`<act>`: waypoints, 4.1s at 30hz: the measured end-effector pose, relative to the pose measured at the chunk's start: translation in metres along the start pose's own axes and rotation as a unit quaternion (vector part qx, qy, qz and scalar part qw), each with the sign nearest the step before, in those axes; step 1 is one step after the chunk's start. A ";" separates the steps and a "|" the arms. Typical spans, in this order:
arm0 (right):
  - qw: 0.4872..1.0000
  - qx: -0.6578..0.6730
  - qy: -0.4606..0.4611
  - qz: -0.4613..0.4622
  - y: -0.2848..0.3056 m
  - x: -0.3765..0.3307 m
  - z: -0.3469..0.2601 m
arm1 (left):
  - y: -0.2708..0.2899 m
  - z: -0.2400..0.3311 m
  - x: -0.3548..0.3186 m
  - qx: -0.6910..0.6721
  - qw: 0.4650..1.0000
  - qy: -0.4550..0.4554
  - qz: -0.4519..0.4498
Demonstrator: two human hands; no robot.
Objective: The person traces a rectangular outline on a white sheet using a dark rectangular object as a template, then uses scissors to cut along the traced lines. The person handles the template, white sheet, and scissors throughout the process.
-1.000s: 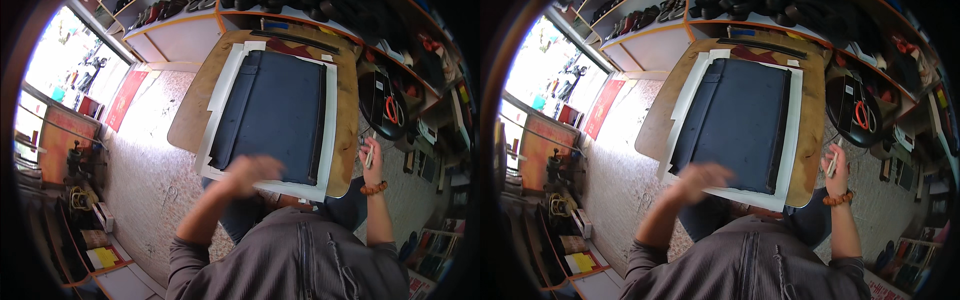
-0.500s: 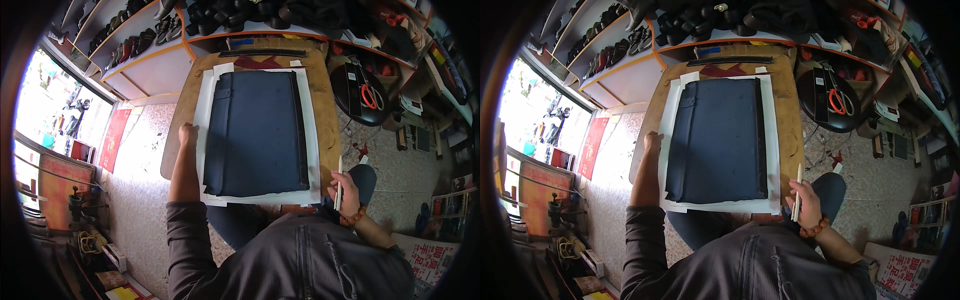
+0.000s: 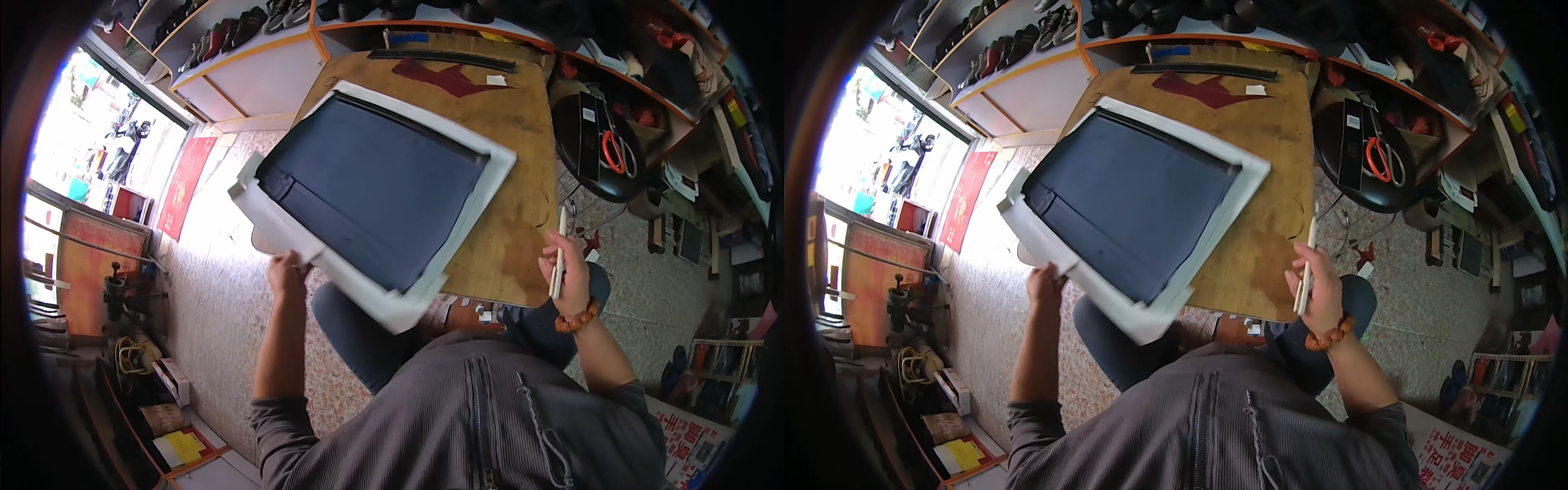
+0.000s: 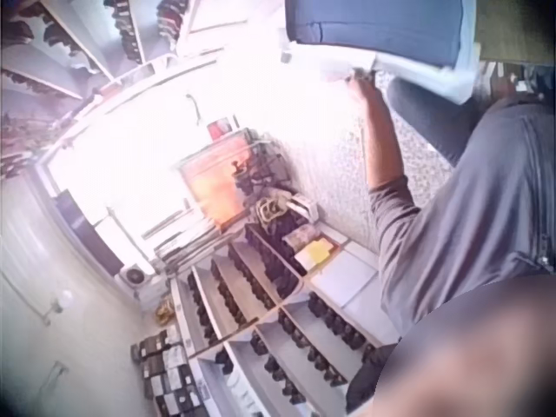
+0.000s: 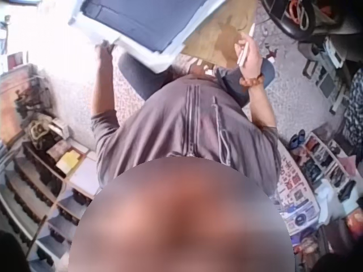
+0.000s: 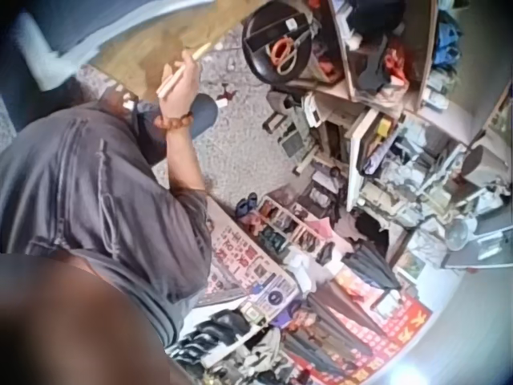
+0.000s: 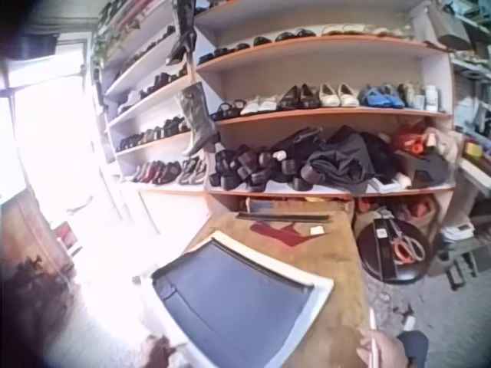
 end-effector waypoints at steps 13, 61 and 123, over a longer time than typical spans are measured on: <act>0.998 -0.027 0.027 0.041 0.013 0.017 0.006 | -0.119 -0.085 -0.185 0.104 0.946 0.208 -0.226; 0.959 -0.065 0.072 -0.265 -0.124 0.097 -0.006 | -0.214 0.012 -0.124 0.580 0.586 -0.429 -0.369; 0.992 0.024 0.005 -0.120 -0.105 0.167 0.077 | -0.300 -0.001 0.008 0.748 0.448 -0.168 -0.461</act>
Point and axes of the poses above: each hand's wrist, its own x-axis towards the middle knuckle, its own y-axis out of the back of the hand, z = x × y, the point moved 9 cm from there along x, towards the middle knuckle, and after that the axes turned 2 degrees about -x, right-handed, at the moved point
